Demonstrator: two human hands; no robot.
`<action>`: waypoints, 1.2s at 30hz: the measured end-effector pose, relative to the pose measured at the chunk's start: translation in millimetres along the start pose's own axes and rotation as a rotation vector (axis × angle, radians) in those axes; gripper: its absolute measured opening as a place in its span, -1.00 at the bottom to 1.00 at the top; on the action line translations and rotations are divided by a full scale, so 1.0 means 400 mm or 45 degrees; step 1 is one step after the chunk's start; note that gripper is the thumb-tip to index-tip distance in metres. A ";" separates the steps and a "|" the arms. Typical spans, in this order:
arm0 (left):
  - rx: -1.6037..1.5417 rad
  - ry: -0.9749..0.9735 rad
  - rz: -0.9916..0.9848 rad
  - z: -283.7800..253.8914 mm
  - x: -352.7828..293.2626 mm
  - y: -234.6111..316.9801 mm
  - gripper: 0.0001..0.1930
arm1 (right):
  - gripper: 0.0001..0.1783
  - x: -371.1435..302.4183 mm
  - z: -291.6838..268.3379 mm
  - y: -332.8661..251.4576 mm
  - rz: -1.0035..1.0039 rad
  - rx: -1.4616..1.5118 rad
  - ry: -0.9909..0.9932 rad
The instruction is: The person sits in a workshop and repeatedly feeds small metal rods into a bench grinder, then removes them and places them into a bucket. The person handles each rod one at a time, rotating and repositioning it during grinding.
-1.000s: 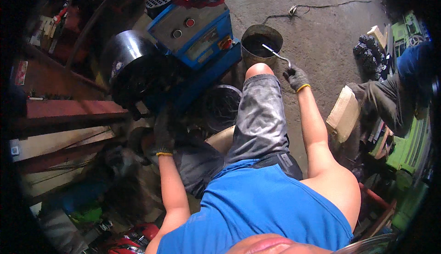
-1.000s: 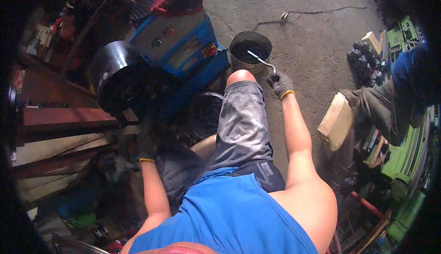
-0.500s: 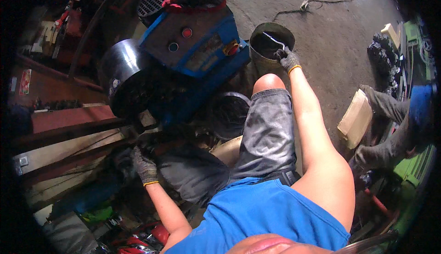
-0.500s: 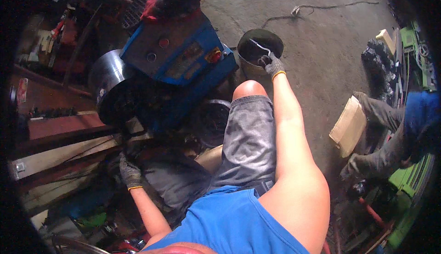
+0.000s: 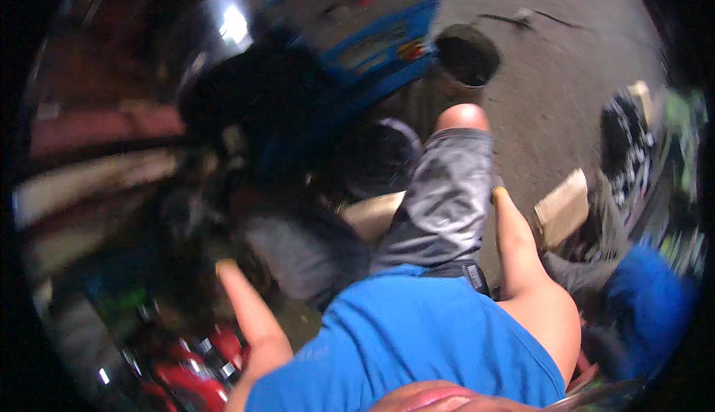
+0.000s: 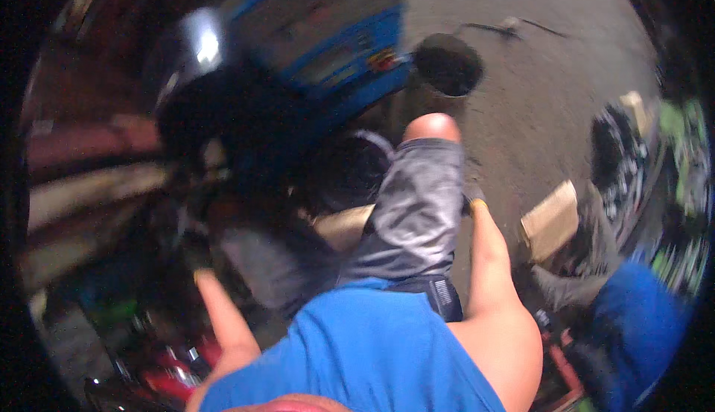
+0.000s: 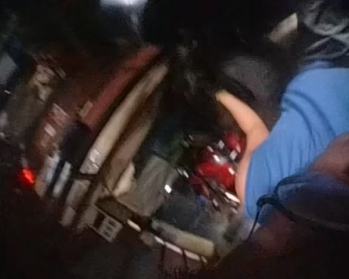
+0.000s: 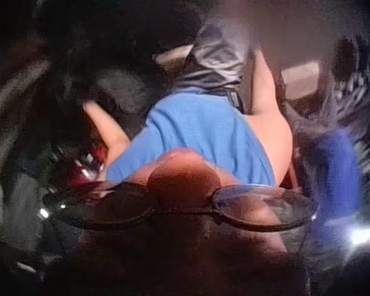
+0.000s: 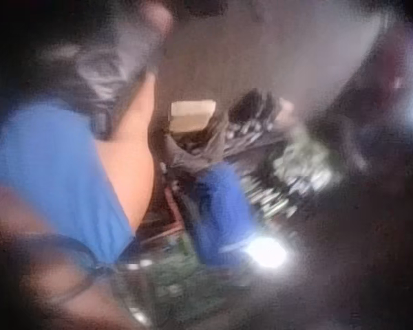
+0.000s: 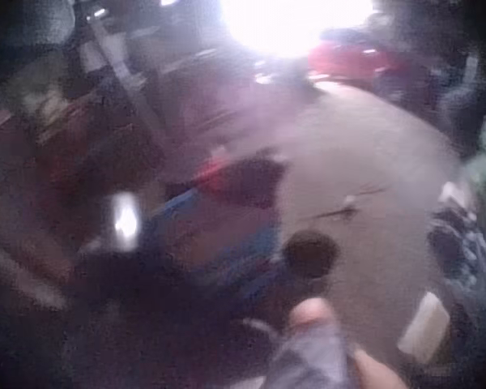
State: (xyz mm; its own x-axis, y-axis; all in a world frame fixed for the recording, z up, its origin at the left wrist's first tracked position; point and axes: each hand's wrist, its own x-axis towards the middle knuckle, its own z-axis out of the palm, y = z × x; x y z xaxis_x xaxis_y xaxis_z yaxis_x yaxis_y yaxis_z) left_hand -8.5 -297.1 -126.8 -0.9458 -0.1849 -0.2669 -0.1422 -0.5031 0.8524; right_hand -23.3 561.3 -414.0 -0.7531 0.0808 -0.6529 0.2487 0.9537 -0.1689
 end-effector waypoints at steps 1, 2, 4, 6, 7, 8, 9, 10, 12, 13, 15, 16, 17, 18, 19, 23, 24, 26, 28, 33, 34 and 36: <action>0.437 0.294 0.078 -0.015 0.012 -0.016 -0.64 | -0.46 -0.048 0.024 0.020 0.023 0.049 0.018; 0.978 0.632 0.063 -0.041 0.014 -0.024 -0.64 | -0.46 -0.078 0.028 0.025 0.056 0.107 0.027; 1.522 0.909 -0.058 -0.085 0.026 -0.060 -0.65 | -0.46 -0.148 0.013 0.054 0.160 0.274 0.049; 1.733 0.890 0.057 -0.184 -0.041 -0.101 -0.61 | -0.46 -0.143 -0.050 0.023 0.184 0.343 0.015; 1.836 0.857 0.128 -0.234 -0.043 -0.129 -0.60 | -0.45 -0.163 -0.078 0.029 0.233 0.367 0.021; 1.911 0.776 0.044 -0.145 0.070 -0.097 -0.57 | -0.45 -0.224 -0.036 0.073 0.324 0.420 0.079; 1.917 0.869 0.043 -0.239 0.051 -0.115 -0.57 | -0.45 -0.218 -0.063 0.068 0.306 0.411 0.053; 1.925 0.933 0.044 -0.331 0.057 -0.137 -0.57 | -0.45 -0.235 -0.080 0.065 0.312 0.406 0.034; 1.931 0.967 -0.081 -0.373 0.101 -0.186 -0.57 | -0.44 -0.288 -0.109 0.093 0.346 0.360 0.054; 1.942 0.972 -0.150 -0.380 0.115 -0.204 -0.57 | -0.44 -0.305 -0.122 0.104 0.357 0.338 0.058; 1.951 0.965 -0.262 -0.392 0.137 -0.243 -0.58 | -0.43 -0.336 -0.155 0.124 0.345 0.259 0.051; 1.961 0.950 -0.311 -0.386 0.153 -0.269 -0.58 | -0.43 -0.346 -0.168 0.141 0.334 0.221 0.046; 1.979 0.927 -0.355 -0.377 0.180 -0.285 -0.58 | -0.42 -0.370 -0.165 0.158 0.327 0.183 0.033; 1.996 0.903 -0.397 -0.368 0.201 -0.306 -0.59 | -0.42 -0.394 -0.164 0.185 0.318 0.138 0.019; 2.015 0.890 -0.437 -0.359 0.222 -0.325 -0.59 | -0.42 -0.408 -0.168 0.211 0.296 0.088 0.003; 1.999 0.824 -0.601 -0.343 0.242 -0.450 -0.60 | -0.40 -0.543 -0.310 0.340 0.061 -0.346 -0.043; 1.977 0.822 -0.636 -0.353 0.233 -0.485 -0.60 | -0.40 -0.569 -0.393 0.361 0.020 -0.438 -0.016; 2.031 0.815 -0.661 -0.354 0.220 -0.521 -0.60 | -0.40 -0.572 -0.451 0.291 0.064 -0.357 0.104; 2.168 0.763 -0.550 -0.347 0.266 -0.502 -0.61 | -0.41 -0.587 -0.409 0.063 0.290 0.015 0.342; 2.146 0.833 -0.544 -0.398 0.204 -0.514 -0.62 | -0.58 -0.413 -0.729 -0.353 -0.365 -0.105 0.765; 2.148 0.845 -0.531 -0.408 0.204 -0.500 -0.62 | -0.56 -0.393 -0.734 -0.454 -0.179 0.127 0.774; 2.139 0.869 -0.501 -0.417 0.206 -0.477 -0.62 | -0.48 -0.376 -0.750 -0.657 -0.047 0.403 0.652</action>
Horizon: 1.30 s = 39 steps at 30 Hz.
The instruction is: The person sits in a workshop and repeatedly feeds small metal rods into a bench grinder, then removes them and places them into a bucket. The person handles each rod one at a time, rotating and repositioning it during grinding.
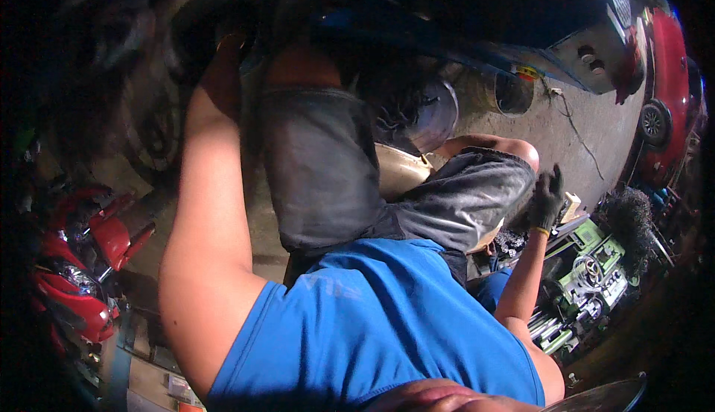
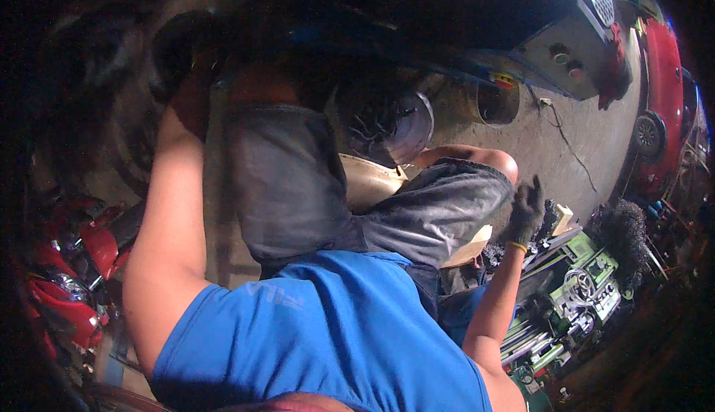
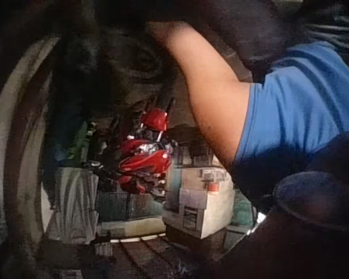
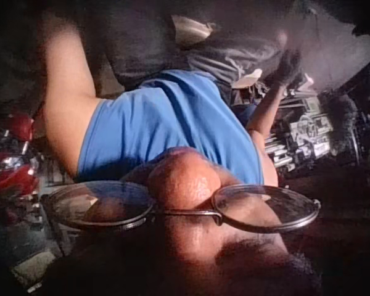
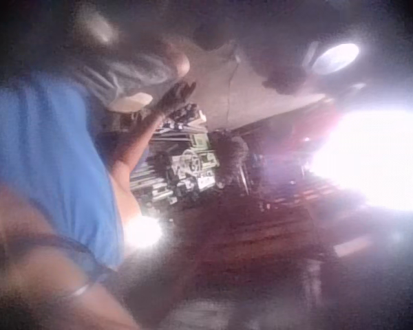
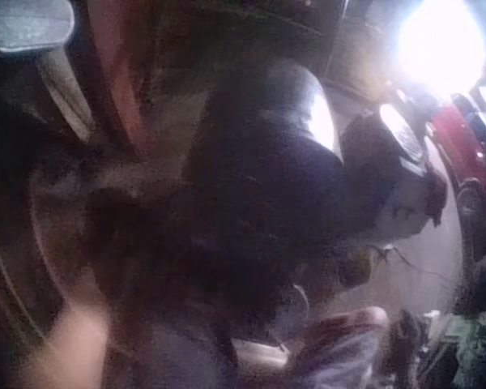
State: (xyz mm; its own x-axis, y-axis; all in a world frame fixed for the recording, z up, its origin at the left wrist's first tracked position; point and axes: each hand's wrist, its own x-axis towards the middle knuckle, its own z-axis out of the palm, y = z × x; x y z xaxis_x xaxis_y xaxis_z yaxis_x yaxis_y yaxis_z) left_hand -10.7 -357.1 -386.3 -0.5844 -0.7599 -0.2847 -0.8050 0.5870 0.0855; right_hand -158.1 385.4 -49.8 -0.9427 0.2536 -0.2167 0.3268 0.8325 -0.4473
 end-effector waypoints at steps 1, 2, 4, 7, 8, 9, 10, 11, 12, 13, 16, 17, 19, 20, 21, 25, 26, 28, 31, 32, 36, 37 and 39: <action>-0.023 0.012 0.001 -0.012 0.005 -0.005 -0.63 | -0.45 0.008 0.026 -0.041 -0.115 0.058 -0.031; -0.040 0.020 0.059 -0.031 0.033 0.025 -0.63 | -0.41 -0.019 0.052 -0.066 -0.277 -0.014 -0.083; -0.090 0.076 0.058 -0.061 0.035 0.001 -0.63 | -0.48 0.075 0.144 0.008 -0.678 0.169 -0.195; -0.209 0.180 0.038 -0.129 0.014 -0.038 -0.64 | -0.55 0.024 0.265 -0.266 -0.815 -0.021 -0.393; -0.267 0.186 0.109 -0.155 0.040 -0.001 -0.64 | -0.59 0.022 0.336 -0.244 -0.803 -0.159 -0.401; -0.350 0.225 0.096 -0.179 0.019 -0.031 -0.64 | -0.63 0.045 0.399 -0.268 -1.065 -0.356 -0.514; -0.439 0.239 0.125 -0.214 0.019 -0.019 -0.64 | -0.64 0.053 0.489 -0.216 -1.187 -0.332 -0.477; -0.530 0.270 0.133 -0.246 0.002 -0.036 -0.64 | -0.65 0.070 0.600 -0.159 -1.346 -0.301 -0.439; -0.623 0.284 0.166 -0.279 -0.005 -0.032 -0.64 | -0.66 0.103 0.688 -0.137 -1.193 -0.250 -0.609; -0.730 0.290 0.190 -0.314 -0.021 -0.026 -0.64 | -0.65 0.109 0.744 -0.121 -1.070 -0.268 -0.676; -1.099 0.278 0.288 -0.424 -0.102 -0.025 -0.65 | -0.54 0.107 0.858 -0.087 -0.764 -0.470 -0.647; -1.224 0.261 0.327 -0.463 -0.140 -0.022 -0.65 | -0.54 0.095 0.892 -0.085 -0.699 -0.536 -0.642; -1.537 0.154 0.389 -0.553 -0.218 -0.010 -0.65 | -0.54 0.064 0.940 -0.092 -0.680 -0.548 -0.661; -1.730 0.075 0.389 -0.596 -0.254 0.002 -0.65 | -0.54 0.048 0.952 -0.105 -0.705 -0.527 -0.687; -1.988 -0.032 0.338 -0.639 -0.294 0.016 -0.65 | -0.54 0.031 0.955 -0.125 -0.732 -0.500 -0.710; -2.466 0.410 -0.292 -0.758 -0.423 0.232 -0.69 | -0.53 -0.006 0.866 -0.257 -0.857 -0.386 -0.806; -2.569 0.095 -0.091 -0.770 -0.428 0.209 -0.68 | -0.53 -0.013 0.817 -0.299 -0.883 -0.352 -0.833; -2.696 -0.590 0.320 -0.771 -0.408 0.144 -0.65 | -0.53 -0.018 0.706 -0.378 -0.945 -0.303 -0.887; -2.793 -0.730 0.290 -0.770 -0.469 0.283 -0.69 | -0.53 -0.021 0.616 -0.427 -1.021 -0.243 -0.960; -2.811 -0.714 0.169 -0.783 -0.466 0.341 -0.69 | -0.53 -0.014 0.602 -0.420 -0.972 -0.229 -0.952; -2.560 -0.932 0.350 -0.745 -0.501 0.456 -0.66 | -0.52 -0.004 0.533 -0.407 -0.988 -0.148 -0.961; -2.458 -0.964 0.413 -0.737 -0.516 0.477 -0.66 | -0.52 -0.003 0.531 -0.402 -0.992 -0.126 -0.963; -2.544 -1.004 0.236 -0.725 -0.548 0.540 -0.68 | -0.52 -0.002 0.511 -0.392 -0.964 -0.088 -0.940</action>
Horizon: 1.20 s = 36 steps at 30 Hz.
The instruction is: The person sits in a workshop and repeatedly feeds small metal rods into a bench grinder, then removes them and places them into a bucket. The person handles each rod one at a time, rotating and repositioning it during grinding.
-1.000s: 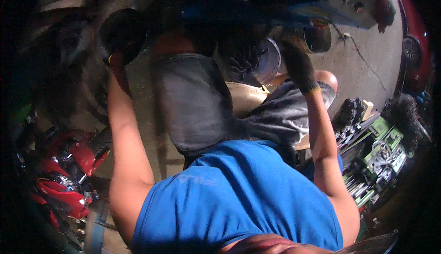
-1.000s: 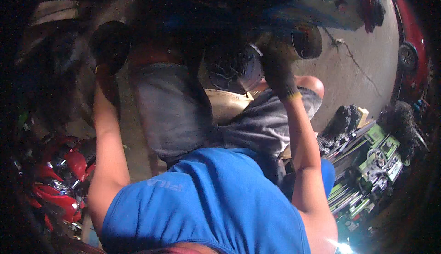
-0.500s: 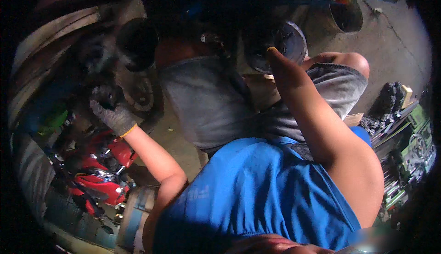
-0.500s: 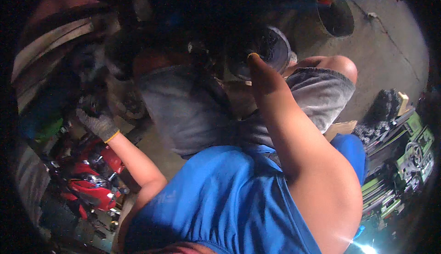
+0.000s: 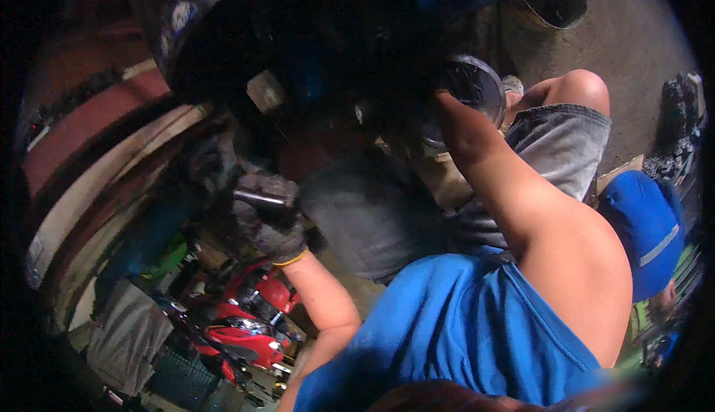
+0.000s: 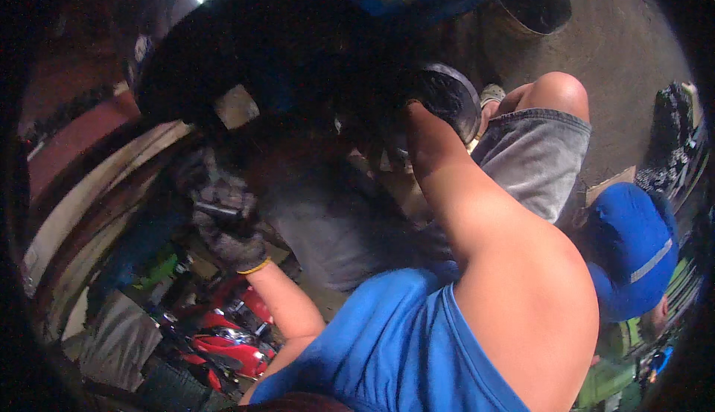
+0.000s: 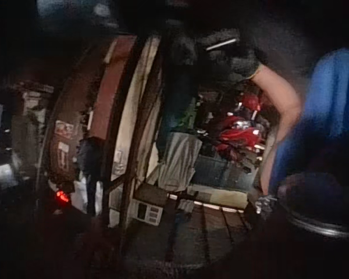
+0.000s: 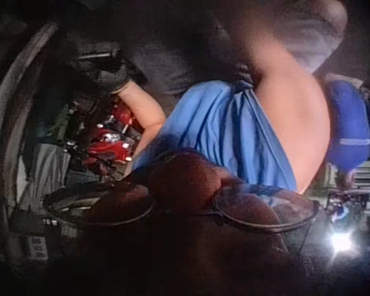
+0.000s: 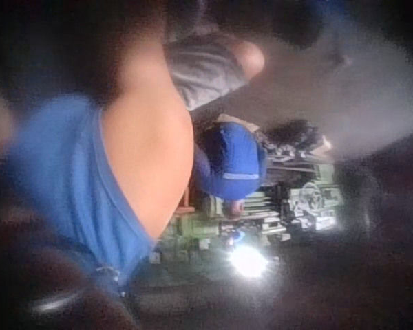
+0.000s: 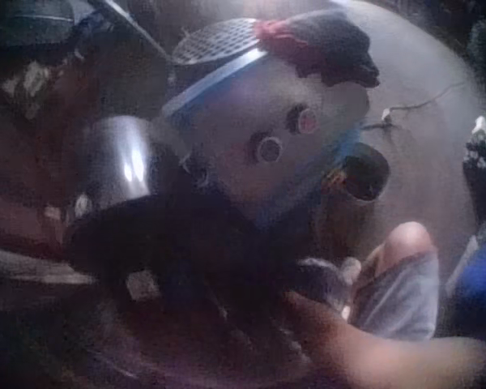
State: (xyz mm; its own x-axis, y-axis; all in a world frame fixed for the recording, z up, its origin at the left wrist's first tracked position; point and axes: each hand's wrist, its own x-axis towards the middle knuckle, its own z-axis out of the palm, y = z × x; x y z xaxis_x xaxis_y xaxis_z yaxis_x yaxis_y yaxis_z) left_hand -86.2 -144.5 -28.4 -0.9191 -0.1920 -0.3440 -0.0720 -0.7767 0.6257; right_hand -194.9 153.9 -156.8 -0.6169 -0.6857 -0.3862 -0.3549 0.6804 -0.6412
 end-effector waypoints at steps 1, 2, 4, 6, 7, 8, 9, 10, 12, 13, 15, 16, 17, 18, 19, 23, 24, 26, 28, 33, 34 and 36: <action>-0.058 0.050 -0.038 0.021 0.008 -0.014 -0.69 | -0.52 -0.005 -0.009 0.001 0.010 0.015 0.022; -0.083 -0.007 -0.062 0.017 0.017 -0.027 -0.67 | -0.52 -0.016 -0.013 0.002 0.023 0.040 0.043; -0.155 -0.092 -0.095 -0.027 0.008 -0.070 -0.63 | -0.51 -0.026 -0.018 0.007 0.019 0.057 0.063; -0.013 0.024 -0.173 -0.011 0.007 -0.133 -0.58 | -0.51 -0.040 -0.028 0.018 0.039 0.076 0.091; 0.056 0.087 -0.201 -0.010 0.004 -0.163 -0.54 | -0.51 -0.044 -0.028 0.023 0.042 0.083 0.099; -0.160 -0.060 -0.326 -0.043 0.022 -0.193 -0.49 | -0.51 -0.051 -0.032 0.021 0.039 0.085 0.118; -0.098 -0.055 -0.337 -0.063 0.027 -0.211 -0.50 | -0.51 -0.041 -0.025 0.023 0.038 0.093 0.132; -0.037 -0.048 -0.343 -0.077 0.027 -0.226 -0.51 | -0.51 -0.031 -0.022 0.029 0.043 0.103 0.150; 0.315 -0.071 -0.294 -0.111 0.016 -0.232 -0.51 | -0.50 -0.025 -0.019 0.032 0.054 0.115 0.171; 0.602 -0.086 -0.205 -0.151 -0.008 -0.238 -0.51 | -0.50 -0.008 -0.011 0.035 0.028 0.112 0.165; 1.188 -0.221 -0.092 -0.220 0.003 -0.236 -0.51 | -0.50 0.015 0.012 0.056 0.087 0.118 0.228; 1.464 -0.238 0.000 -0.245 -0.022 -0.244 -0.50 | -0.50 0.042 0.033 0.060 0.078 0.112 0.234; 1.458 -0.186 -0.053 -0.243 -0.027 -0.253 -0.52 | -0.50 0.051 0.054 0.071 0.106 0.115 0.247; 1.454 -0.134 -0.100 -0.242 -0.029 -0.262 -0.53 | -0.50 0.067 0.070 0.088 0.135 0.128 0.260; 1.153 0.036 -0.242 -0.230 -0.017 -0.278 -0.55 | -0.49 0.085 0.088 0.093 0.139 0.110 0.254; 1.553 -0.058 0.068 -0.145 0.013 -0.305 -0.65 | -0.49 0.093 0.123 0.110 0.176 0.142 0.233; 1.780 -0.139 0.216 -0.118 0.016 -0.307 -0.67 | -0.49 0.078 0.125 0.117 0.199 0.164 0.229; 1.802 -0.198 0.308 -0.098 0.040 -0.311 -0.71 | -0.49 0.021 0.110 0.106 0.223 0.246 0.235; 0.952 -0.056 0.011 -0.130 0.051 -0.327 -0.72 | -0.48 -0.054 0.087 0.077 0.223 0.377 0.231; 0.139 -0.150 -0.051 -0.107 0.028 -0.290 -0.72 | -0.38 -0.339 -0.122 -0.129 0.240 0.951 0.300; 0.073 -0.135 -0.044 -0.091 0.009 -0.284 -0.72 | -0.32 -0.384 -0.164 -0.170 0.211 1.060 0.331; 0.026 -0.208 -0.043 -0.048 -0.026 -0.264 -0.72 | -0.30 -0.456 -0.199 -0.192 0.092 1.190 0.401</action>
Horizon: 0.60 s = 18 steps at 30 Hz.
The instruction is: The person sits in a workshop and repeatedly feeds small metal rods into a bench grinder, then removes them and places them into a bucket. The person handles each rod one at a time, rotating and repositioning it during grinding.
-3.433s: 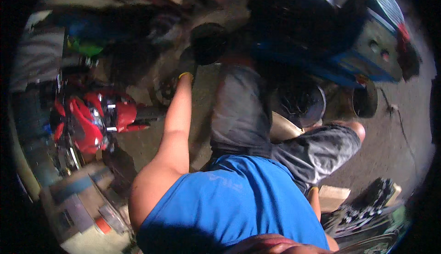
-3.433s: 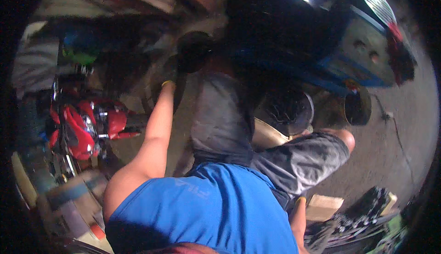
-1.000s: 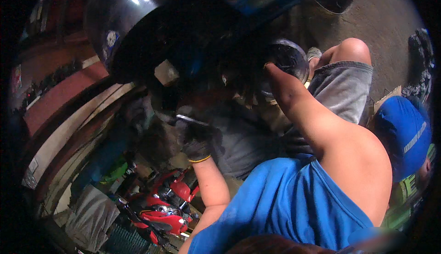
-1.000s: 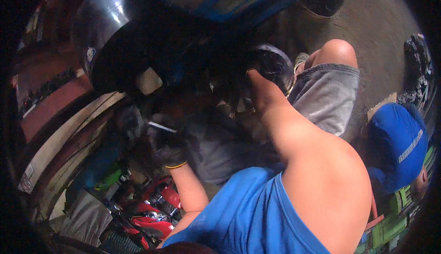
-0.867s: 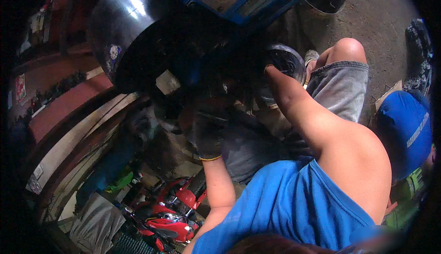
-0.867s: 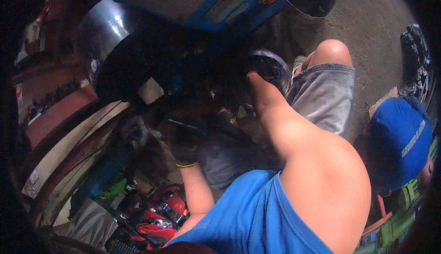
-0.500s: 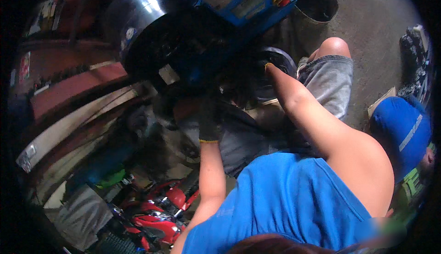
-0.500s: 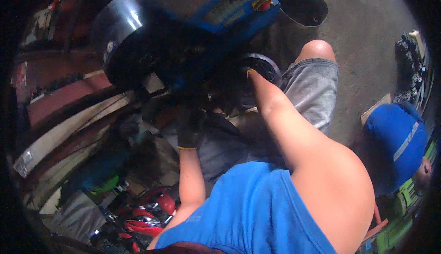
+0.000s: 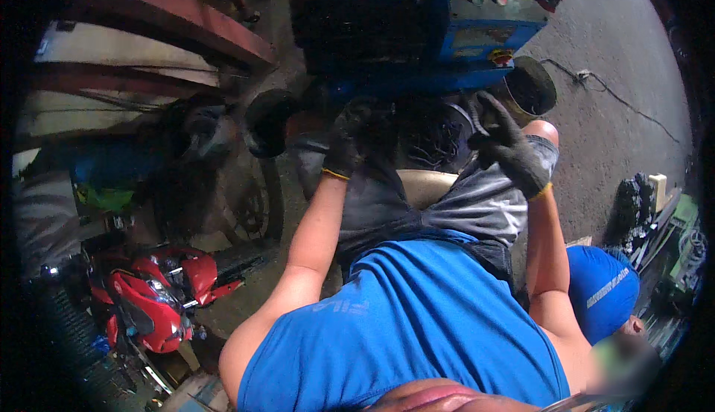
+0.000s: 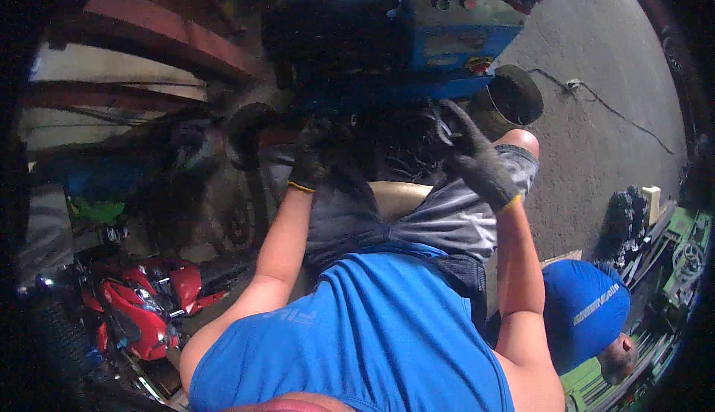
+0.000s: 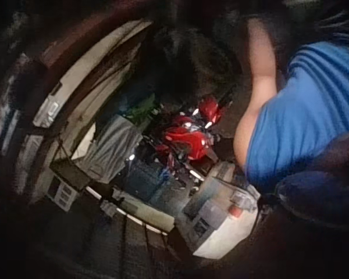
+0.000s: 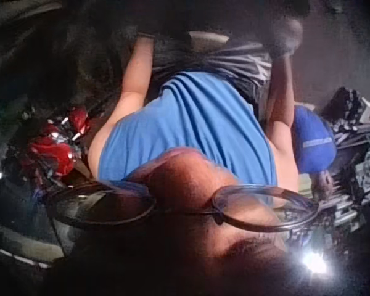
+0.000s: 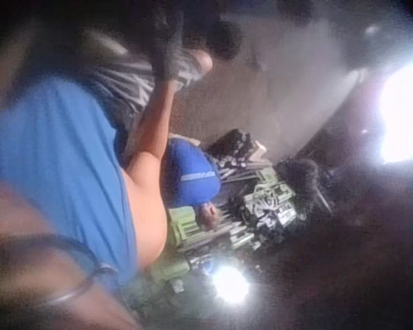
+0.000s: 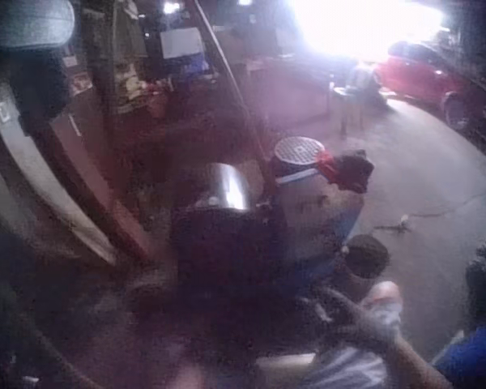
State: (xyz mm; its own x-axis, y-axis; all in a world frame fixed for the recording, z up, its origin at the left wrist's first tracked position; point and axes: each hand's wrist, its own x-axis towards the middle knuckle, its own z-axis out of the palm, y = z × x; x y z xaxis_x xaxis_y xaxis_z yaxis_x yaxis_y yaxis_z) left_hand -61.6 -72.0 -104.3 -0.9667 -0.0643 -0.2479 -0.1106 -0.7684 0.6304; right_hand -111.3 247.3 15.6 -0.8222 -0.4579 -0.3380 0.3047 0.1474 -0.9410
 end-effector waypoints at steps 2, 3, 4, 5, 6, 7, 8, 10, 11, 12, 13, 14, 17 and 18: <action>0.039 -0.135 0.022 0.050 -0.030 0.026 -0.71 | -0.36 -0.027 -0.035 -0.006 -0.058 0.099 -0.049; -0.067 -0.233 0.005 0.071 -0.040 0.033 -0.69 | -0.38 -0.034 -0.051 -0.004 -0.035 0.158 -0.081; -0.173 -0.331 -0.011 0.090 -0.050 0.038 -0.68 | -0.39 -0.043 -0.063 -0.008 -0.096 -0.065 -0.099; -0.274 -0.433 -0.031 0.108 -0.061 0.045 -0.66 | -0.40 -0.057 -0.072 -0.013 -0.162 -0.283 -0.110; -0.304 -0.447 -0.029 0.124 -0.075 0.054 -0.66 | -0.42 -0.066 -0.069 -0.015 -0.229 -0.502 -0.119; -0.335 -0.462 -0.027 0.138 -0.091 0.063 -0.65 | -0.43 -0.065 -0.054 -0.003 -0.273 -0.291 -0.077; -0.371 -0.484 -0.033 0.148 -0.102 0.064 -0.65 | -0.44 -0.066 -0.034 0.006 -0.311 -0.083 -0.025; -0.198 -0.347 0.077 0.150 -0.129 0.069 -0.64 | -0.49 -0.080 -0.009 0.004 -0.433 0.160 0.005; -0.116 -0.280 0.129 0.154 -0.139 0.071 -0.64 | -0.53 -0.092 0.011 -0.021 -0.518 0.194 -0.018; -0.023 -0.271 0.182 0.160 -0.142 0.073 -0.64 | -0.54 -0.082 0.003 -0.010 -0.500 0.043 0.033; 0.070 -0.262 0.233 0.168 -0.143 0.076 -0.65 | -0.54 -0.075 -0.004 -0.006 -0.480 -0.107 0.087; 0.167 -0.249 0.286 0.174 -0.147 0.079 -0.65 | -0.62 -0.072 0.018 -0.020 -0.458 -0.110 0.126; 0.484 -0.212 0.248 0.253 -0.156 0.098 -0.60 | -0.67 -0.060 0.050 -0.039 -0.737 -0.339 0.333; 0.534 -0.201 0.252 0.269 -0.164 0.097 -0.60 | -0.69 -0.037 0.038 -0.021 -0.984 -0.495 0.371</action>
State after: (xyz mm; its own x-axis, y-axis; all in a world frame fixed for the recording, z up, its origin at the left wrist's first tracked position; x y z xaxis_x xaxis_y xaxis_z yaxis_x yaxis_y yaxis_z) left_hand -27.1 -29.2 15.7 -0.9982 -0.0605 0.0009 0.0267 -0.4261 0.9043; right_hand -94.5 239.5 28.7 -0.8351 -0.3203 0.4472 -0.5213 0.2010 -0.8294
